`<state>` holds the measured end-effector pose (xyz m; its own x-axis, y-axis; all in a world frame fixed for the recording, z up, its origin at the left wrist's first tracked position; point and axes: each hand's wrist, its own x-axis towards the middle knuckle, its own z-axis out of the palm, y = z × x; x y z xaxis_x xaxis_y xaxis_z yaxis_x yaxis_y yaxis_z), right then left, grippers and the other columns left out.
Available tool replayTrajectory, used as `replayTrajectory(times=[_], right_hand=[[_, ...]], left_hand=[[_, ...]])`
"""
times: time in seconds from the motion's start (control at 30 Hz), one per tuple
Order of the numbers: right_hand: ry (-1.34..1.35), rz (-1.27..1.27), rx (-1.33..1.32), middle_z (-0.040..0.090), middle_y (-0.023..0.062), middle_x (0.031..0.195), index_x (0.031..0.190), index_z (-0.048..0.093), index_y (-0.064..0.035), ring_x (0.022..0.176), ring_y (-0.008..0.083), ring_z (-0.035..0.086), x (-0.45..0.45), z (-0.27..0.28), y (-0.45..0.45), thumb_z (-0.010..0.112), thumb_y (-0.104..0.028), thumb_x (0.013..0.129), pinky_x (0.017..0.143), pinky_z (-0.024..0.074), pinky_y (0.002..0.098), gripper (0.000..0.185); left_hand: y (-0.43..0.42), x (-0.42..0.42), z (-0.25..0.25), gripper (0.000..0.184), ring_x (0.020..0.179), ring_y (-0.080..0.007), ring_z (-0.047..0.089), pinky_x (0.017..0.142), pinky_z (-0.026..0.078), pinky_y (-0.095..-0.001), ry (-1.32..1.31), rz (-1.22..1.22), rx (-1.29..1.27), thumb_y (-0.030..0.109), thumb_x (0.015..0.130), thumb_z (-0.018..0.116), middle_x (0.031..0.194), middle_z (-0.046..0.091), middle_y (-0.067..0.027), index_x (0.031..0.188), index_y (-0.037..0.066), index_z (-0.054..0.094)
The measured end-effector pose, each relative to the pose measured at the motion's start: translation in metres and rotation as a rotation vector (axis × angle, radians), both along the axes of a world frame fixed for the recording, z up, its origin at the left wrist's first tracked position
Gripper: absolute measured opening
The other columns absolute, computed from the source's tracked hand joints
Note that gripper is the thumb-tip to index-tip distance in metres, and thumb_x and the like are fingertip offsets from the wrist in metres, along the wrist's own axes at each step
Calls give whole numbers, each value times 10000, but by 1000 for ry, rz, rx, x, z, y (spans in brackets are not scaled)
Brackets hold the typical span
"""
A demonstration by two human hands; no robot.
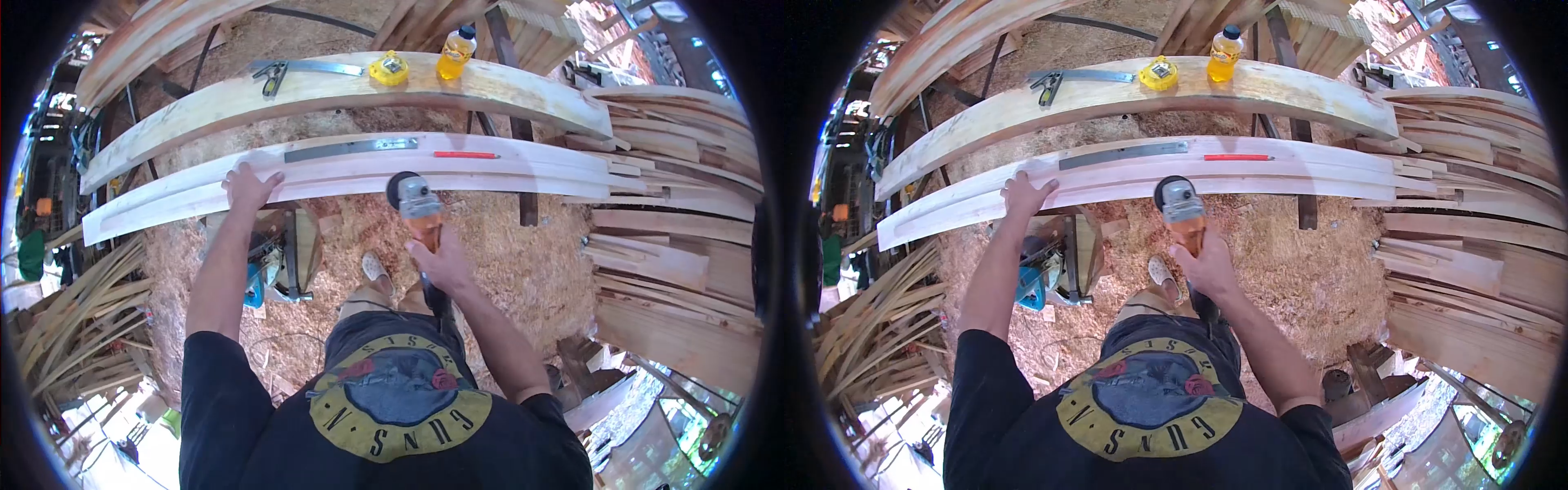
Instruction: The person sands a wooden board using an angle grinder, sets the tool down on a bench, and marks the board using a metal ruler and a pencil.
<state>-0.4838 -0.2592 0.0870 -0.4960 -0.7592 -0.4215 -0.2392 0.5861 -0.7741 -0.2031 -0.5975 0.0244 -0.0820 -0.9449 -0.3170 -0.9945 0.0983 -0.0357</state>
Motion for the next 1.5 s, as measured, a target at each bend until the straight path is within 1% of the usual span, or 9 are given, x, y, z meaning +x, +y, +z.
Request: replayTrajectory(times=[0.17,0.37,0.47,0.57,0.67,0.87,1.17,1.27,1.5], right_hand=[[84,78,-58,727,276,1048,1217,586,39,959,453,730,22,-11,-30,784,-400,878,848,573,499,589],[56,66,-113,733,264,1010,1188,593,34,964,442,735,38,-18,-48,773,-392,885,845,569,506,553],[31,56,-48,736,258,1023,1198,593,30,968,441,735,39,-11,-53,770,-389,884,847,571,503,553],[-44,38,-51,739,256,1037,1206,593,26,973,444,733,38,-9,-56,767,-388,882,853,573,505,553],[39,27,-83,737,230,1014,1212,634,3,927,404,737,39,-18,-56,783,-411,879,835,570,488,552],[108,85,-50,737,260,1055,1217,596,35,971,453,730,36,-18,-54,774,-387,874,854,573,515,573],[-7,-165,-85,729,264,1071,1231,596,32,994,435,731,20,-27,-30,809,-384,868,869,571,499,592],[49,-150,-118,728,260,1092,1247,597,9,1020,437,727,20,-39,-30,803,-399,870,881,569,503,593],[83,-10,-69,716,290,1104,1310,552,33,1049,485,703,23,-32,-32,777,-419,878,910,556,542,665]], left_hand=[[4,3,-4,1099,1370,-500,477,1173,361,-558,60,11,-31,753,778,789,1428,535,-354,1486,-36,496],[0,1,-7,1095,1419,-480,398,1164,401,-555,65,79,33,680,763,847,1513,442,-302,1520,2,439],[2,5,-12,1057,1359,-480,471,1158,368,-568,50,12,-23,727,813,781,1419,528,-336,1477,-38,482],[2,3,-11,1063,1356,-475,469,1150,376,-565,45,25,-15,726,818,778,1426,514,-337,1488,-37,465],[4,0,-8,1071,1357,-483,466,1151,378,-560,35,36,-5,719,819,783,1438,500,-341,1502,-36,449],[0,-1,-7,1091,1397,-476,400,1154,394,-555,23,64,43,694,794,814,1499,438,-307,1534,-2,417],[-1,1,-10,1097,1419,-500,396,1193,343,-569,44,58,43,684,799,812,1510,440,-331,1538,-22,413],[2,-3,0,1102,1409,-501,414,1195,337,-574,58,69,50,679,797,816,1502,450,-340,1535,-33,413],[-8,15,-26,1082,1363,-528,464,1173,334,-593,48,-33,-13,720,800,784,1455,498,-358,1502,-37,459]])
